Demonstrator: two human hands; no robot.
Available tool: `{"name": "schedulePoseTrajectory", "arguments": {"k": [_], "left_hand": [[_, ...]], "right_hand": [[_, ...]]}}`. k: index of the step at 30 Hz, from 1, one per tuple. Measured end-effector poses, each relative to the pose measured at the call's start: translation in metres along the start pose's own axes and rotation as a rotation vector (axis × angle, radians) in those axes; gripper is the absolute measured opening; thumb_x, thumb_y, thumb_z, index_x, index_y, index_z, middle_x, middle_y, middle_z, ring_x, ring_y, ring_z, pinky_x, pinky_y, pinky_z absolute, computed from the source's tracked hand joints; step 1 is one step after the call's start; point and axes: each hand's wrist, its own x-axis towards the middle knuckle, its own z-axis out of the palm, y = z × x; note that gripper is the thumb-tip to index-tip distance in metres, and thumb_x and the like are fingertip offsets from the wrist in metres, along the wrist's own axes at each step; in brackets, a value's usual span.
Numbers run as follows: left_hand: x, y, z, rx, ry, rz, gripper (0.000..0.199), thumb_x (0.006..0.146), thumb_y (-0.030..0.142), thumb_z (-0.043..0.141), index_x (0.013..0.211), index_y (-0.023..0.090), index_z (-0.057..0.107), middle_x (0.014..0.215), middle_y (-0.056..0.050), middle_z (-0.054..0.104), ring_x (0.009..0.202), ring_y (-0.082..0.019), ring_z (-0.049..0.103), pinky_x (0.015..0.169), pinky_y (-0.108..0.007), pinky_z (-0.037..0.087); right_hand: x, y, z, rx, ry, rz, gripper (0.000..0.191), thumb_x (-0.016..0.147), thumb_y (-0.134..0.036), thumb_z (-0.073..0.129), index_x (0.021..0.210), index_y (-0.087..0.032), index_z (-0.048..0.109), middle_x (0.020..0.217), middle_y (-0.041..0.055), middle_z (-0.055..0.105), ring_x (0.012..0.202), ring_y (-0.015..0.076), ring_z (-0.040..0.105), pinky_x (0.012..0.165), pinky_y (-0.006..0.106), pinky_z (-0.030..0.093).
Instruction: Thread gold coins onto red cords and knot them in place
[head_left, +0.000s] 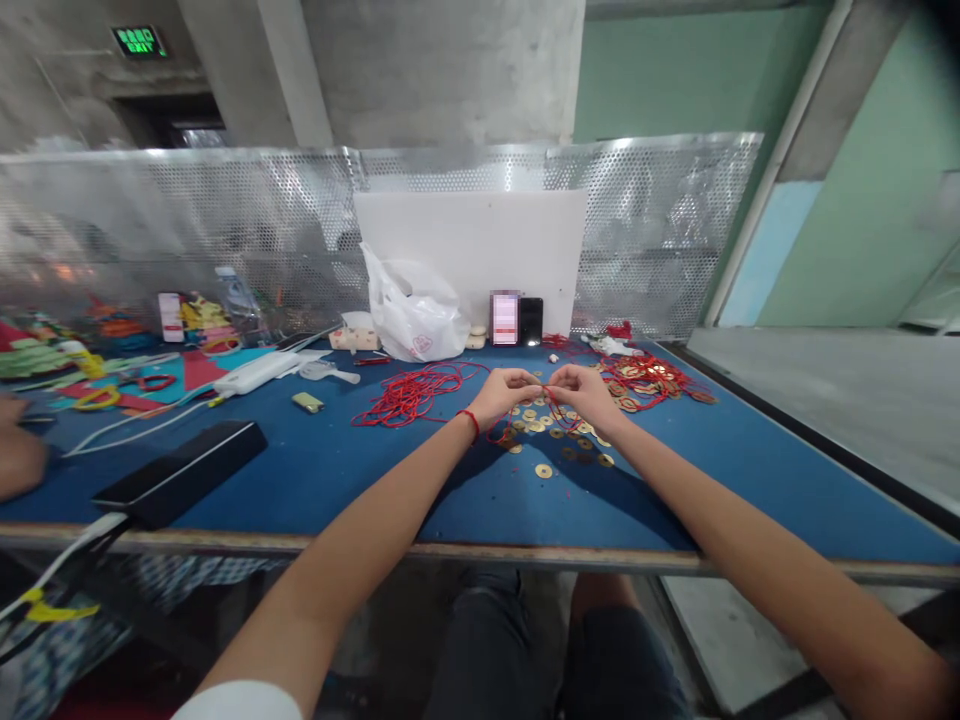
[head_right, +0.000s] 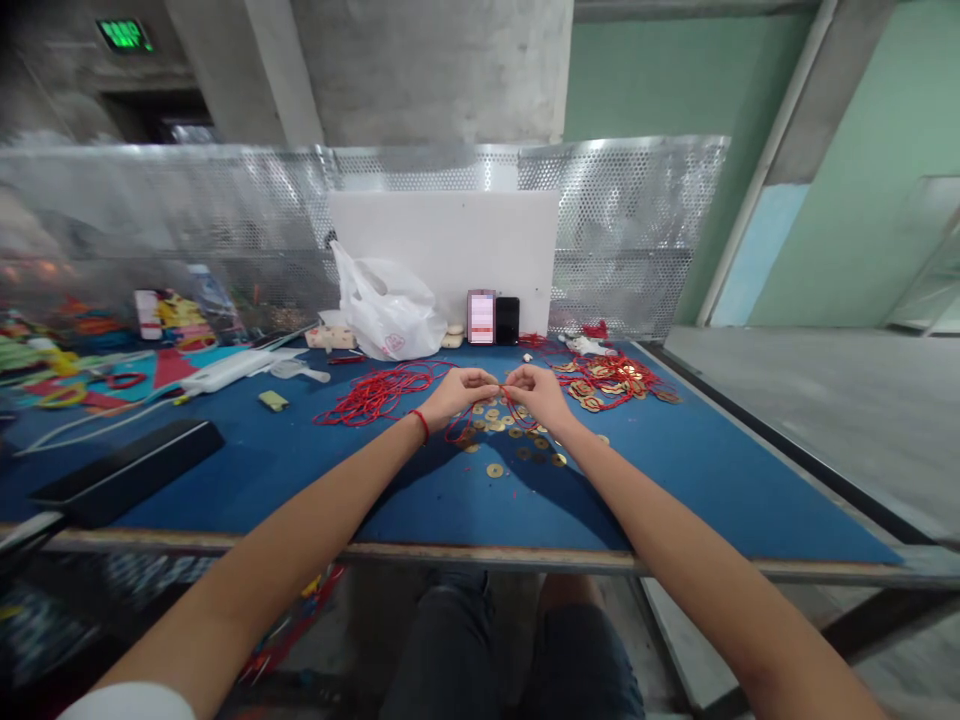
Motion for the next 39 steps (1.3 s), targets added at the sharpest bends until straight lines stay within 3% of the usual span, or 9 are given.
{"name": "schedulePoseTrajectory", "arguments": {"k": [7,12,15,17,23,30,34,36,39], "left_hand": [[0.002,0.002,-0.001,-0.077,0.2,0.019,0.025,0.054,0.028,0.079,0.07,0.012,0.068,0.066,-0.004,0.068,0.06,-0.012,0.058,0.063,-0.027,0.048],[0.007,-0.004,-0.011,-0.165,0.308,-0.003,0.026,0.051,0.026,0.081,0.068,0.011,0.068,0.064,-0.004,0.067,0.059,-0.012,0.06,0.068,-0.031,0.052],[0.009,-0.008,-0.018,-0.202,0.359,-0.027,0.026,0.049,0.023,0.082,0.067,0.011,0.067,0.062,-0.003,0.066,0.058,-0.012,0.06,0.068,-0.031,0.052],[0.011,-0.009,-0.021,-0.213,0.388,-0.031,0.026,0.048,0.022,0.082,0.066,0.011,0.066,0.061,-0.003,0.066,0.057,-0.012,0.06,0.066,-0.031,0.053],[0.013,-0.008,-0.022,-0.206,0.432,-0.005,0.025,0.048,0.02,0.081,0.066,0.011,0.066,0.059,-0.003,0.065,0.056,-0.012,0.06,0.066,-0.03,0.053],[0.016,-0.008,-0.025,-0.112,0.525,0.071,0.02,0.051,0.019,0.077,0.065,0.012,0.065,0.057,-0.002,0.064,0.053,-0.011,0.058,0.058,-0.026,0.05],[0.018,-0.01,-0.028,-0.049,0.587,0.105,0.015,0.053,0.018,0.074,0.062,0.012,0.063,0.052,-0.001,0.061,0.05,-0.011,0.056,0.054,-0.024,0.047],[0.018,-0.012,-0.028,-0.036,0.58,0.113,0.015,0.053,0.018,0.074,0.062,0.012,0.063,0.053,-0.001,0.061,0.05,-0.011,0.056,0.053,-0.024,0.047],[0.018,-0.014,-0.027,0.001,0.547,0.126,0.015,0.055,0.02,0.073,0.065,0.012,0.064,0.055,-0.001,0.062,0.051,-0.012,0.056,0.055,-0.025,0.047]], "right_hand": [[-0.005,-0.009,0.005,0.058,0.056,0.087,0.025,0.073,-0.039,0.063,0.085,-0.019,0.054,0.076,0.0016,0.063,0.057,0.0127,0.06,0.056,0.027,0.049],[-0.002,-0.016,-0.003,0.085,0.014,0.149,0.029,0.071,-0.03,0.066,0.095,-0.018,0.055,0.061,-0.0034,0.059,0.04,0.0061,0.043,0.039,0.019,0.034],[0.003,-0.023,-0.02,0.312,0.059,0.1,0.022,0.069,-0.024,0.066,0.088,-0.016,0.059,0.059,-0.0043,0.057,0.04,0.0038,0.039,0.039,0.017,0.035],[0.006,-0.03,-0.034,0.506,0.076,0.06,0.016,0.07,-0.022,0.064,0.085,-0.017,0.061,0.066,-0.0027,0.06,0.046,0.0046,0.045,0.044,0.017,0.041],[0.009,-0.038,-0.055,0.755,0.393,-0.092,0.017,0.074,-0.012,0.059,0.089,-0.02,0.062,0.093,-0.0008,0.068,0.072,0.0062,0.062,0.06,0.016,0.051],[0.014,-0.033,-0.063,0.71,0.674,-0.089,0.009,0.079,-0.024,0.062,0.078,-0.015,0.062,0.056,-0.0067,0.055,0.041,0.0019,0.043,0.038,0.012,0.036],[0.012,-0.037,-0.076,0.774,0.855,-0.002,0.015,0.085,-0.018,0.05,0.071,-0.017,0.056,0.057,-0.0069,0.053,0.045,0.0021,0.048,0.044,0.011,0.042],[0.012,-0.039,-0.08,0.861,0.827,0.043,0.017,0.085,-0.018,0.047,0.069,-0.017,0.052,0.057,-0.0062,0.054,0.048,0.003,0.051,0.05,0.013,0.046],[0.011,-0.038,-0.074,0.863,0.597,0.089,0.012,0.079,-0.02,0.051,0.067,-0.017,0.05,0.047,-0.0079,0.043,0.038,0.0032,0.037,0.041,0.013,0.037]]}}
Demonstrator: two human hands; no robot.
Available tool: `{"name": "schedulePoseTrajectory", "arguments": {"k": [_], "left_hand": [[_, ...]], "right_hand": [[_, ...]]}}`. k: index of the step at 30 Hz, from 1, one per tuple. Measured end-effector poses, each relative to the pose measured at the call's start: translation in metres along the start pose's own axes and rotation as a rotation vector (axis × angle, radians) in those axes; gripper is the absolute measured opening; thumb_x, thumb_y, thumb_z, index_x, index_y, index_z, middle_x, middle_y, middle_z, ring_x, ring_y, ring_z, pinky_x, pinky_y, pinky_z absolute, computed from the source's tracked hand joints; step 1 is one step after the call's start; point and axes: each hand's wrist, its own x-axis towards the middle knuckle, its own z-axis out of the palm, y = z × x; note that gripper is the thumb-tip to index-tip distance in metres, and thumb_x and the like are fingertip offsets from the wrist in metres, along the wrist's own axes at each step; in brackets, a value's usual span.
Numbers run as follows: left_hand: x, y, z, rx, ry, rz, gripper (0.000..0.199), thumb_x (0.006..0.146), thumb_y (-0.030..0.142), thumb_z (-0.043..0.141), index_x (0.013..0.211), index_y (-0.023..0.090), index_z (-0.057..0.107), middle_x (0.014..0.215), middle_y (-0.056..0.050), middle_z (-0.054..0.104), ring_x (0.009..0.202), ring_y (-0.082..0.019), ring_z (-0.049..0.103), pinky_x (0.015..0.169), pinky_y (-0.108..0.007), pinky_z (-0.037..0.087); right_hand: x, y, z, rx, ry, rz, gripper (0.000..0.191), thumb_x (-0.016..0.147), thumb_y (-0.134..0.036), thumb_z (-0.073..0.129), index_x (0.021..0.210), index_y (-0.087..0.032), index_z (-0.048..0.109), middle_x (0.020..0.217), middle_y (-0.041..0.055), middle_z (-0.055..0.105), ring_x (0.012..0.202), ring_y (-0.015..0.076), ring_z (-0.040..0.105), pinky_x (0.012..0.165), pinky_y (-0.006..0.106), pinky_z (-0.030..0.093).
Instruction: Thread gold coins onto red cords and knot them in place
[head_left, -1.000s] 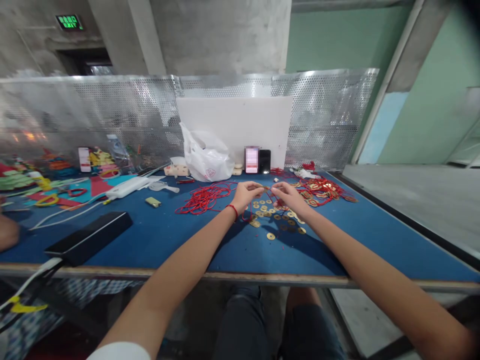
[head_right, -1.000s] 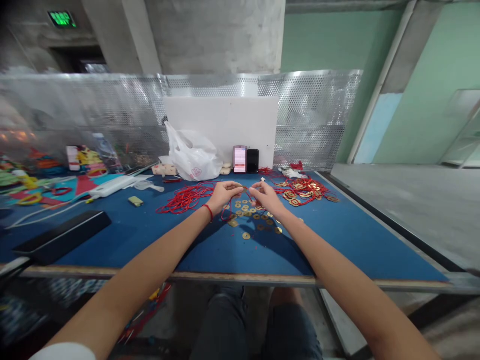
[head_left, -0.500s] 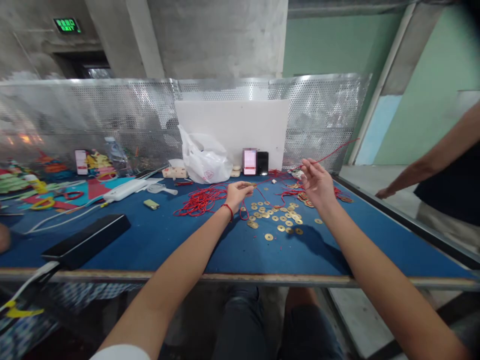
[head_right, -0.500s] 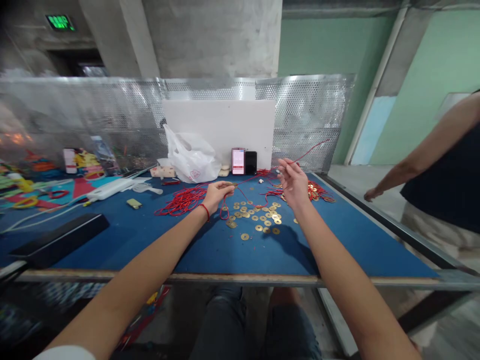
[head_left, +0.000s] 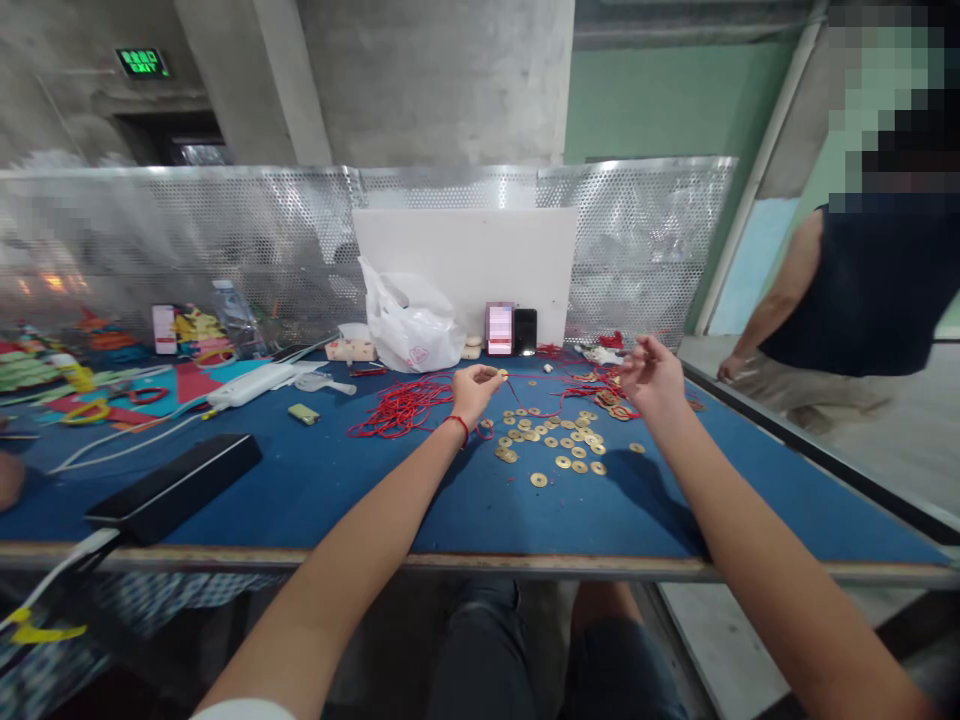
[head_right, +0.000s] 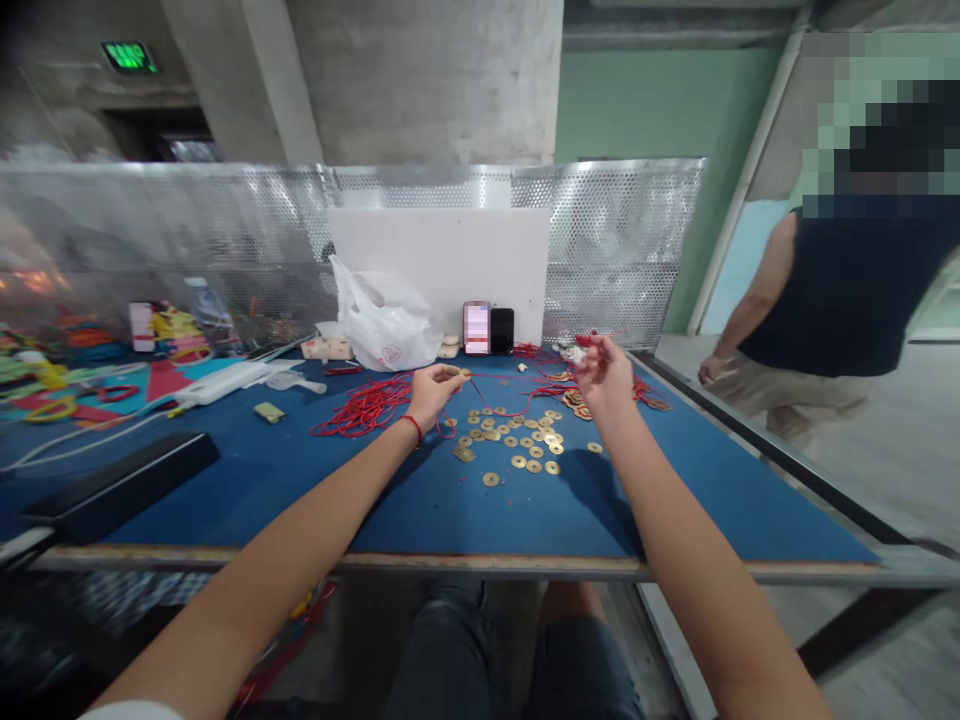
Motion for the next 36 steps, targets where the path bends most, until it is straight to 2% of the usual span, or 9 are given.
{"name": "schedulePoseTrajectory", "arguments": {"k": [2,4,8,11,19,24,36], "left_hand": [[-0.002,-0.001,0.002,0.047,-0.025,0.03,0.015,0.056,0.021,0.072,0.066,0.012,0.066,0.057,-0.002,0.063,0.053,-0.012,0.057,0.056,-0.025,0.048],[-0.004,-0.001,0.004,0.094,-0.06,0.075,0.015,0.056,0.022,0.072,0.067,0.012,0.067,0.06,-0.004,0.065,0.057,-0.013,0.059,0.058,-0.025,0.048],[-0.013,0.003,0.011,0.116,-0.13,0.119,0.014,0.057,0.021,0.072,0.068,0.013,0.068,0.065,-0.005,0.068,0.061,-0.015,0.062,0.063,-0.027,0.049],[-0.02,0.007,0.017,0.1,-0.17,0.115,0.013,0.057,0.02,0.072,0.066,0.013,0.066,0.064,-0.005,0.068,0.061,-0.015,0.063,0.065,-0.028,0.05],[-0.024,0.009,0.021,0.117,-0.168,0.14,0.011,0.058,0.017,0.07,0.067,0.013,0.065,0.065,-0.004,0.067,0.062,-0.015,0.063,0.066,-0.028,0.051],[-0.025,0.009,0.02,0.137,-0.176,0.161,0.01,0.059,0.017,0.069,0.067,0.013,0.064,0.065,-0.003,0.067,0.062,-0.014,0.062,0.065,-0.027,0.05],[-0.032,0.017,0.021,0.198,-0.228,0.229,0.007,0.06,0.015,0.066,0.066,0.015,0.062,0.063,-0.002,0.064,0.06,-0.013,0.06,0.06,-0.025,0.047]], "right_hand": [[-0.006,0.013,0.004,-0.181,-0.156,0.014,0.009,0.073,-0.021,0.054,0.065,-0.017,0.052,0.043,-0.0087,0.037,0.034,0.0034,0.026,0.034,0.016,0.024],[-0.016,0.03,0.009,-0.45,-0.287,-0.043,0.013,0.071,-0.026,0.055,0.061,-0.016,0.054,0.041,-0.0076,0.034,0.035,0.0047,0.025,0.034,0.019,0.019],[-0.037,0.056,0.017,-0.962,-0.547,-0.241,0.023,0.071,-0.029,0.052,0.054,-0.015,0.056,0.043,-0.0035,0.04,0.043,0.0074,0.035,0.042,0.022,0.025],[-0.045,0.063,0.018,-1.173,-0.659,-0.249,0.024,0.071,-0.028,0.048,0.051,-0.016,0.053,0.043,-0.0028,0.04,0.044,0.0087,0.037,0.045,0.023,0.026],[-0.039,0.067,0.012,-1.243,-0.671,-0.204,0.023,0.068,-0.025,0.044,0.048,-0.016,0.049,0.042,-0.0019,0.042,0.044,0.0092,0.037,0.045,0.023,0.025],[-0.038,0.069,0.01,-1.233,-0.669,-0.112,0.022,0.067,-0.026,0.044,0.049,-0.015,0.052,0.04,-0.0019,0.043,0.041,0.0092,0.037,0.043,0.023,0.026],[-0.042,0.068,0.014,-1.151,-0.699,-0.061,0.021,0.069,-0.024,0.046,0.052,-0.015,0.055,0.041,-0.0018,0.046,0.041,0.0094,0.04,0.045,0.023,0.029]]}}
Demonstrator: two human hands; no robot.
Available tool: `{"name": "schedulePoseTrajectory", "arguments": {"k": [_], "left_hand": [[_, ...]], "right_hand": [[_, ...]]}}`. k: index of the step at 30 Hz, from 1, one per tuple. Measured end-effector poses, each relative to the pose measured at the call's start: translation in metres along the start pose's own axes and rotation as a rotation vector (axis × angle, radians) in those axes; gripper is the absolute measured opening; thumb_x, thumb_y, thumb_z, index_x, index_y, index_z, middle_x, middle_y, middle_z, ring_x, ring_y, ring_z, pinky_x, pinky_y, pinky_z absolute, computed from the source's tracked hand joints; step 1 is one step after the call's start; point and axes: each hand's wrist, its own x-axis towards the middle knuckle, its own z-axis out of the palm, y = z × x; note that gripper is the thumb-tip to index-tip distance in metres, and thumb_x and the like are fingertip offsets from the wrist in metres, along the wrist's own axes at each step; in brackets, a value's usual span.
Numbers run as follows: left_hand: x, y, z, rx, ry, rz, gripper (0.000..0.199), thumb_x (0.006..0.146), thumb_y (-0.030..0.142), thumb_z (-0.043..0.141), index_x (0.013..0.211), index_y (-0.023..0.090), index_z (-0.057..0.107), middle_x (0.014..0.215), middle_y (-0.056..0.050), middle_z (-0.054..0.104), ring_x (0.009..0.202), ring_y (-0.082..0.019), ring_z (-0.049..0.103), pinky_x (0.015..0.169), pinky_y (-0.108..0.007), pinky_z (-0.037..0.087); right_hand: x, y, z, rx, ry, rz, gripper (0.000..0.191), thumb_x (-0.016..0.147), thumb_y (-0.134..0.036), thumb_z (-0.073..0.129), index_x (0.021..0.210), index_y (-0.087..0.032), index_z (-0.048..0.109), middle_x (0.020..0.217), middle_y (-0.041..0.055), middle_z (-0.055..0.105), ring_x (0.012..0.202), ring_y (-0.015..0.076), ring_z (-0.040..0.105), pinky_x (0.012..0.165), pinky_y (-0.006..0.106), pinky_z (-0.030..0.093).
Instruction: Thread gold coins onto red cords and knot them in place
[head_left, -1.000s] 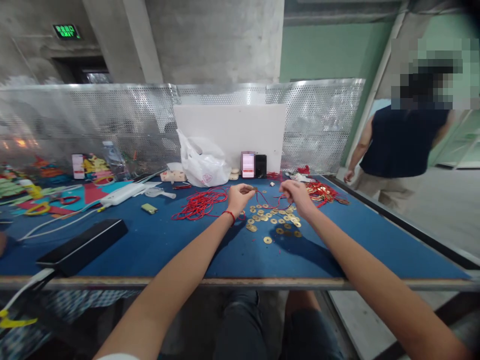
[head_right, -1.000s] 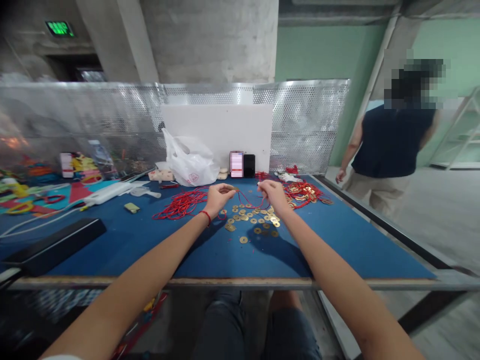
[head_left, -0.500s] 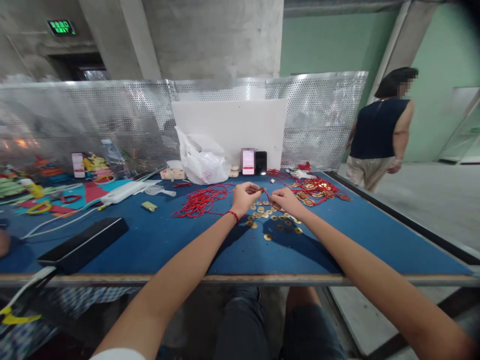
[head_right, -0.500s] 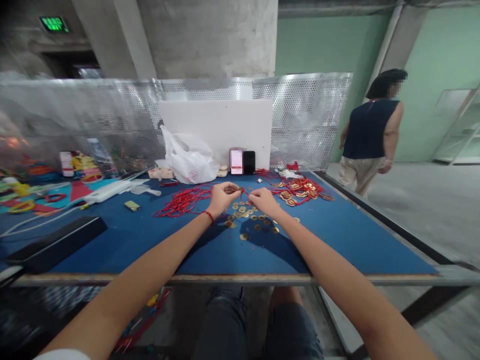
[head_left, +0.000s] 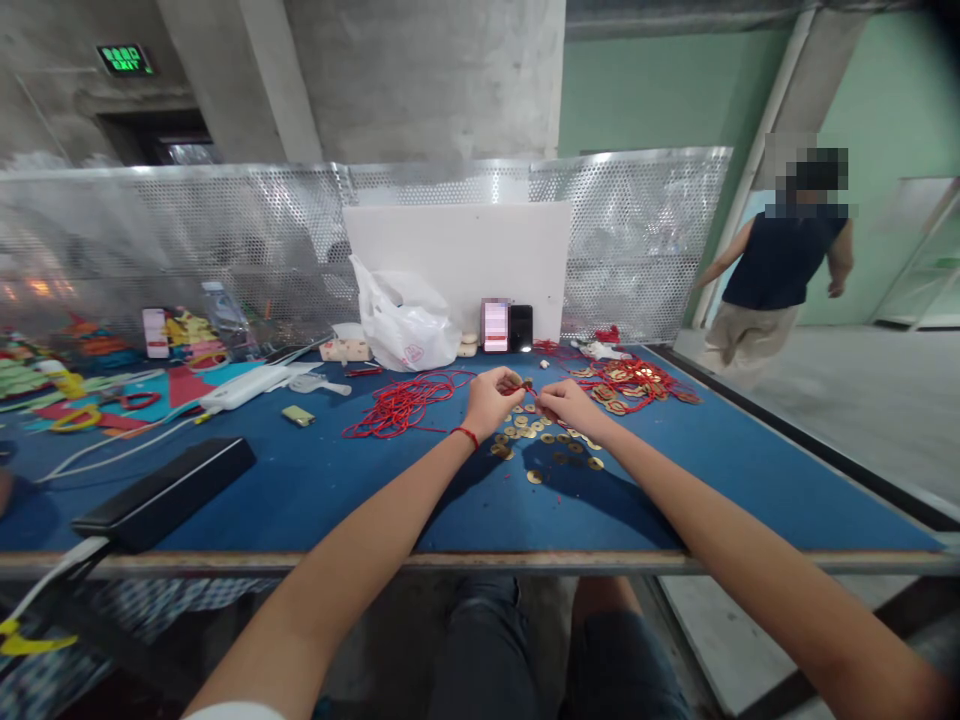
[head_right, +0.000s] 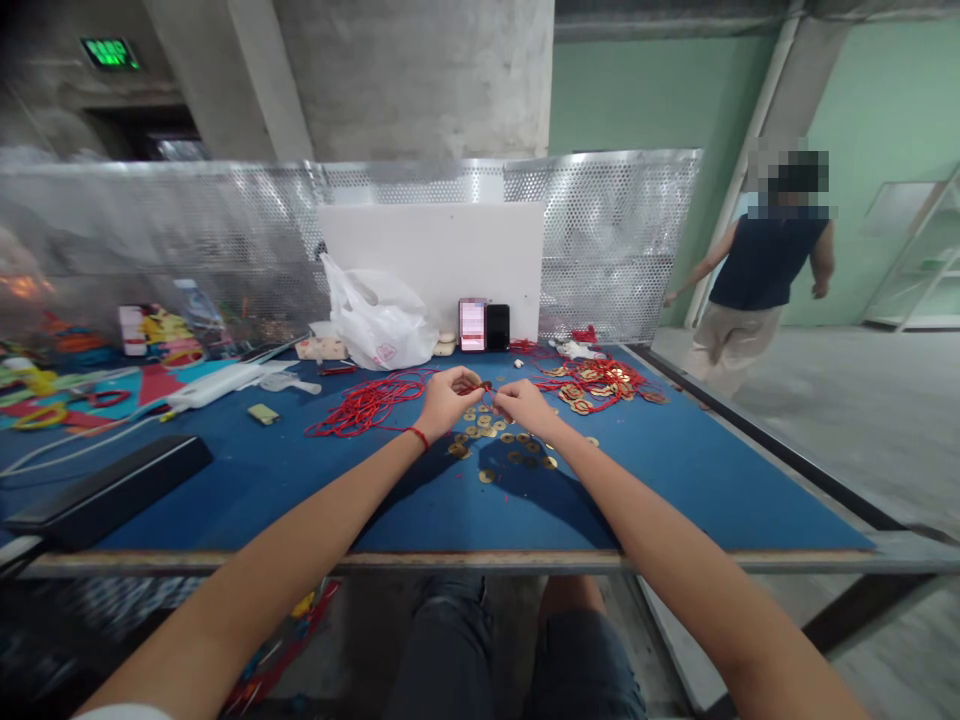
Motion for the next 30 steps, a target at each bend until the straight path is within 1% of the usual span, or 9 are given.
{"name": "schedulePoseTrajectory", "arguments": {"k": [6,10,12,14,15,17,20,26,30], "left_hand": [[-0.001,0.001,0.003,-0.091,-0.043,-0.017,0.011,0.06,0.018,0.068,0.065,0.015,0.059,0.062,0.0,0.062,0.058,-0.011,0.057,0.059,-0.024,0.046],[-0.002,0.003,0.004,-0.151,-0.074,-0.023,0.014,0.059,0.02,0.069,0.065,0.015,0.057,0.062,0.0,0.062,0.058,-0.01,0.057,0.06,-0.023,0.045],[-0.002,0.005,0.004,-0.176,-0.081,-0.028,0.015,0.059,0.021,0.069,0.064,0.015,0.056,0.062,0.001,0.061,0.058,-0.01,0.057,0.06,-0.023,0.045],[-0.002,0.007,0.004,-0.195,-0.093,-0.039,0.017,0.059,0.022,0.07,0.064,0.015,0.056,0.061,0.001,0.061,0.059,-0.01,0.057,0.06,-0.023,0.046],[-0.003,0.008,0.004,-0.203,-0.101,-0.045,0.018,0.058,0.022,0.071,0.064,0.015,0.056,0.061,0.001,0.061,0.059,-0.01,0.057,0.06,-0.023,0.046],[-0.002,0.009,0.003,-0.213,-0.117,-0.057,0.02,0.058,0.023,0.072,0.064,0.015,0.056,0.06,0.001,0.06,0.058,-0.01,0.057,0.06,-0.023,0.046],[-0.002,0.008,0.002,-0.201,-0.129,-0.075,0.022,0.056,0.023,0.074,0.063,0.015,0.055,0.058,0.001,0.06,0.057,-0.01,0.057,0.058,-0.023,0.046],[0.0,0.006,-0.001,-0.24,-0.152,-0.125,0.033,0.053,0.019,0.076,0.068,0.017,0.046,0.061,0.001,0.062,0.058,-0.011,0.061,0.061,-0.024,0.048],[-0.001,0.007,-0.002,-0.225,-0.191,-0.14,0.037,0.053,0.017,0.075,0.072,0.018,0.043,0.061,0.002,0.062,0.058,-0.012,0.062,0.059,-0.023,0.048]], "right_hand": [[0.002,0.006,0.0,-0.102,0.076,-0.074,0.033,0.081,-0.038,0.047,0.058,-0.016,0.056,0.048,0.0,0.054,0.044,0.0104,0.046,0.049,0.023,0.032],[0.003,0.012,-0.003,-0.227,0.148,-0.091,0.04,0.083,-0.045,0.046,0.055,-0.016,0.054,0.05,0.0009,0.053,0.048,0.0111,0.045,0.05,0.024,0.03],[0.004,0.014,-0.004,-0.293,0.243,-0.098,0.038,0.08,-0.047,0.052,0.057,-0.017,0.052,0.054,0.0008,0.054,0.053,0.0118,0.046,0.053,0.024,0.03],[0.005,0.015,-0.005,-0.278,0.306,-0.134,0.03,0.076,-0.046,0.057,0.066,-0.017,0.054,0.063,0.0008,0.056,0.06,0.0129,0.048,0.057,0.024,0.033],[0.006,0.015,-0.005,-0.239,0.299,-0.162,0.027,0.075,-0.044,0.058,0.071,-0.017,0.055,0.068,0.001,0.058,0.065,0.0136,0.049,0.06,0.025,0.034],[0.008,0.015,-0.004,-0.139,0.213,-0.215,0.025,0.076,-0.042,0.056,0.078,-0.017,0.058,0.074,0.0018,0.059,0.069,0.0144,0.051,0.063,0.025,0.037],[0.009,0.013,-0.002,-0.031,0.098,-0.224,0.024,0.077,-0.039,0.053,0.076,-0.016,0.059,0.072,0.0019,0.058,0.068,0.0141,0.05,0.063,0.026,0.037],[0.007,0.007,-0.001,0.109,0.082,-0.148,0.02,0.071,-0.035,0.057,0.073,-0.015,0.059,0.07,-0.0001,0.056,0.067,0.0122,0.047,0.064,0.025,0.036],[0.005,0.005,0.0,0.2,0.044,-0.076,0.024,0.069,-0.039,0.059,0.072,-0.015,0.058,0.068,-0.0009,0.054,0.066,0.0118,0.047,0.065,0.025,0.035]]}}
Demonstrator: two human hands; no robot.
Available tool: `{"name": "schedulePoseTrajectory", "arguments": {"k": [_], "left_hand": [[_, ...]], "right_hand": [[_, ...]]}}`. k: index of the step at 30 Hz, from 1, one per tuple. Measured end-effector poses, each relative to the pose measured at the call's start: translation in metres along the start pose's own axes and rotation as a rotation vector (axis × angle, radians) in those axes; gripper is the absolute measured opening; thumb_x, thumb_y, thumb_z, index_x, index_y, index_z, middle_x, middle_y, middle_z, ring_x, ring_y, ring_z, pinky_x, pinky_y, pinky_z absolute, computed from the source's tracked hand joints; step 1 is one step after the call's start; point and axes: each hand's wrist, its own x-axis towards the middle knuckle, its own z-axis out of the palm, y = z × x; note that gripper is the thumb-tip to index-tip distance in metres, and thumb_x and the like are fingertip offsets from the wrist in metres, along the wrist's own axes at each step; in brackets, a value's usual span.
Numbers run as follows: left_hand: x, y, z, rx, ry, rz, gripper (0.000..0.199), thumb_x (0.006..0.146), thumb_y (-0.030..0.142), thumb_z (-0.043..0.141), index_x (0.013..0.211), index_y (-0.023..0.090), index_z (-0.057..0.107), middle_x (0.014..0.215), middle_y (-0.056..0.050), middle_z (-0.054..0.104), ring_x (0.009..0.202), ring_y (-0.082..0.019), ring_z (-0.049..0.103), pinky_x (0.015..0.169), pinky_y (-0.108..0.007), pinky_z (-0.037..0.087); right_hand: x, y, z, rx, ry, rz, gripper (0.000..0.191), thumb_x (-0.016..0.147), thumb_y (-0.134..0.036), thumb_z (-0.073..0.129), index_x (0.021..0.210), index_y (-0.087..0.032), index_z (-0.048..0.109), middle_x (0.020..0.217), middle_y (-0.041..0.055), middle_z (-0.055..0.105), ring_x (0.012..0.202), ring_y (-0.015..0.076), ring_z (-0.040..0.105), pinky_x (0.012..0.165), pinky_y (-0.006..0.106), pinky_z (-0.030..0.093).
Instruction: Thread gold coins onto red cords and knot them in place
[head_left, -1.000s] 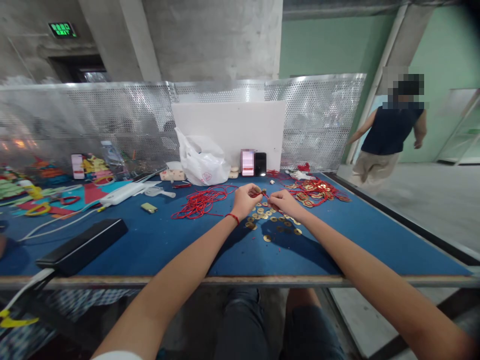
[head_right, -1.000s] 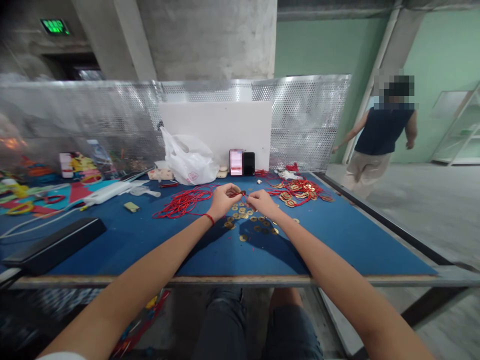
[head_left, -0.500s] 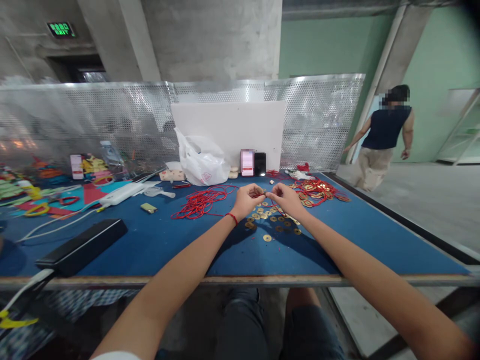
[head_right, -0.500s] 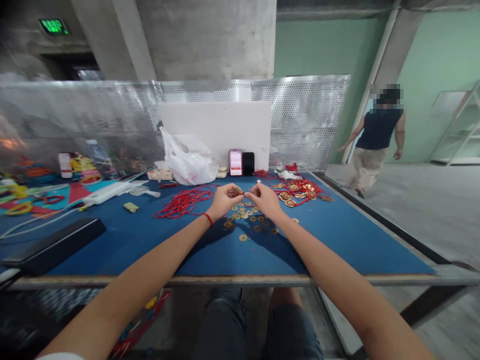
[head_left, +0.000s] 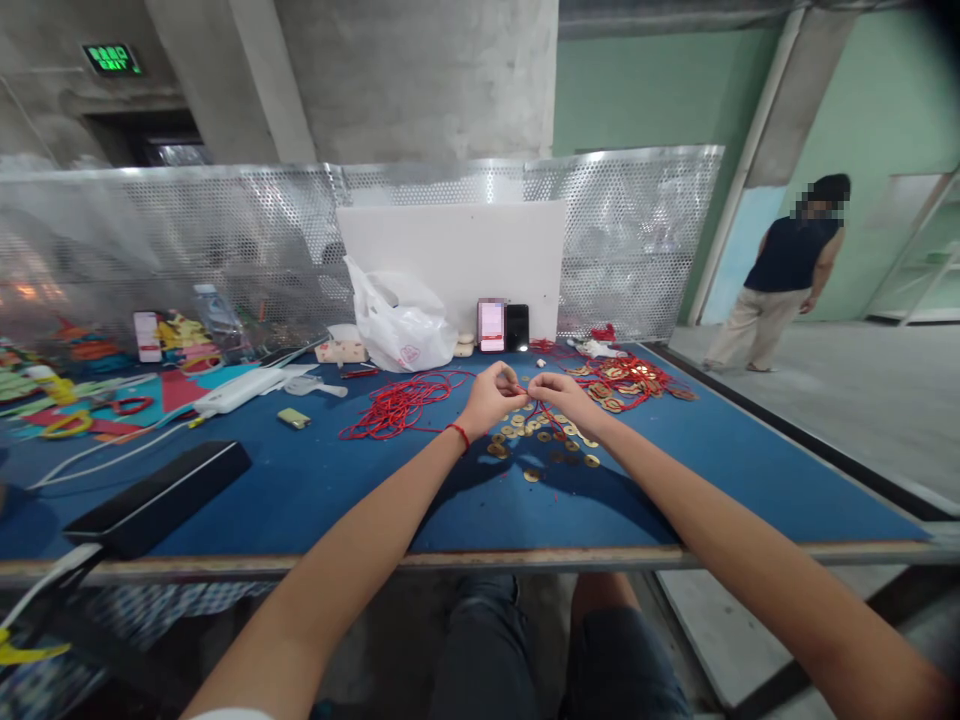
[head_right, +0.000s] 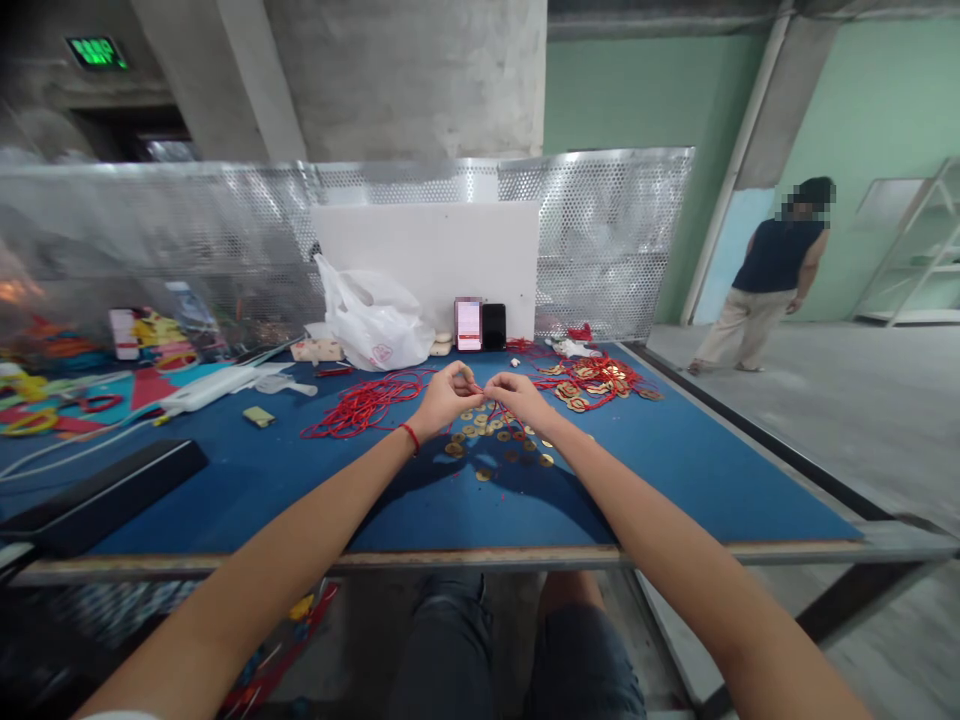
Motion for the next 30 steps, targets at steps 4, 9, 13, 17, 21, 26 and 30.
{"name": "schedulePoseTrajectory", "arguments": {"k": [4,9,13,17,21,26,30], "left_hand": [[-0.002,0.002,0.002,0.03,-0.033,0.0,0.039,0.052,0.015,0.075,0.075,0.018,0.043,0.063,0.002,0.062,0.059,-0.012,0.062,0.059,-0.023,0.047],[-0.001,0.003,0.001,0.025,-0.06,0.02,0.038,0.054,0.013,0.072,0.076,0.019,0.042,0.06,0.003,0.06,0.054,-0.01,0.058,0.058,-0.022,0.045],[0.006,-0.003,-0.007,0.022,0.077,0.03,0.035,0.054,0.013,0.07,0.074,0.018,0.043,0.058,0.005,0.058,0.052,-0.009,0.056,0.056,-0.021,0.044],[0.016,-0.009,-0.021,-0.019,0.193,0.037,0.033,0.052,0.013,0.069,0.073,0.018,0.044,0.054,0.006,0.057,0.05,-0.009,0.055,0.055,-0.021,0.044],[0.021,-0.008,-0.039,-0.1,0.292,0.034,0.034,0.048,0.014,0.071,0.07,0.017,0.044,0.054,0.006,0.056,0.051,-0.009,0.055,0.055,-0.021,0.044],[0.023,-0.005,-0.058,-0.087,0.367,0.05,0.032,0.046,0.016,0.073,0.066,0.015,0.05,0.059,0.005,0.058,0.059,-0.01,0.058,0.06,-0.022,0.047],[0.023,-0.005,-0.065,-0.078,0.305,0.023,0.029,0.047,0.018,0.074,0.069,0.014,0.055,0.061,0.003,0.06,0.061,-0.01,0.058,0.062,-0.024,0.049]], "right_hand": [[-0.001,0.001,0.002,0.083,-0.028,0.064,0.024,0.067,-0.038,0.061,0.068,-0.015,0.056,0.066,-0.0014,0.055,0.067,0.0119,0.049,0.068,0.025,0.037],[0.004,0.006,-0.002,0.281,0.064,0.131,0.013,0.066,-0.026,0.063,0.063,-0.015,0.057,0.065,-0.0011,0.057,0.067,0.0113,0.052,0.07,0.025,0.041],[0.012,0.003,-0.02,0.673,0.319,0.19,0.007,0.073,-0.016,0.058,0.068,-0.017,0.054,0.066,0.0002,0.06,0.067,0.0107,0.057,0.069,0.024,0.047],[0.012,-0.005,-0.057,1.026,0.542,0.193,0.024,0.09,-0.011,0.037,0.067,-0.019,0.039,0.049,-0.0052,0.046,0.044,0.0054,0.046,0.052,0.017,0.046],[0.008,-0.003,-0.092,1.008,0.49,0.256,0.03,0.094,-0.012,0.028,0.065,-0.02,0.027,0.041,-0.0082,0.025,0.031,0.0055,0.02,0.028,0.015,0.018],[0.007,0.004,-0.093,0.731,0.073,0.502,0.028,0.089,-0.014,0.041,0.065,-0.021,0.027,0.04,-0.0095,0.023,0.03,0.0043,0.016,0.028,0.014,0.015],[0.002,0.003,-0.067,0.443,-0.405,0.611,0.013,0.085,-0.02,0.05,0.075,-0.018,0.042,0.041,-0.0093,0.035,0.028,0.0021,0.02,0.028,0.013,0.016]]}}
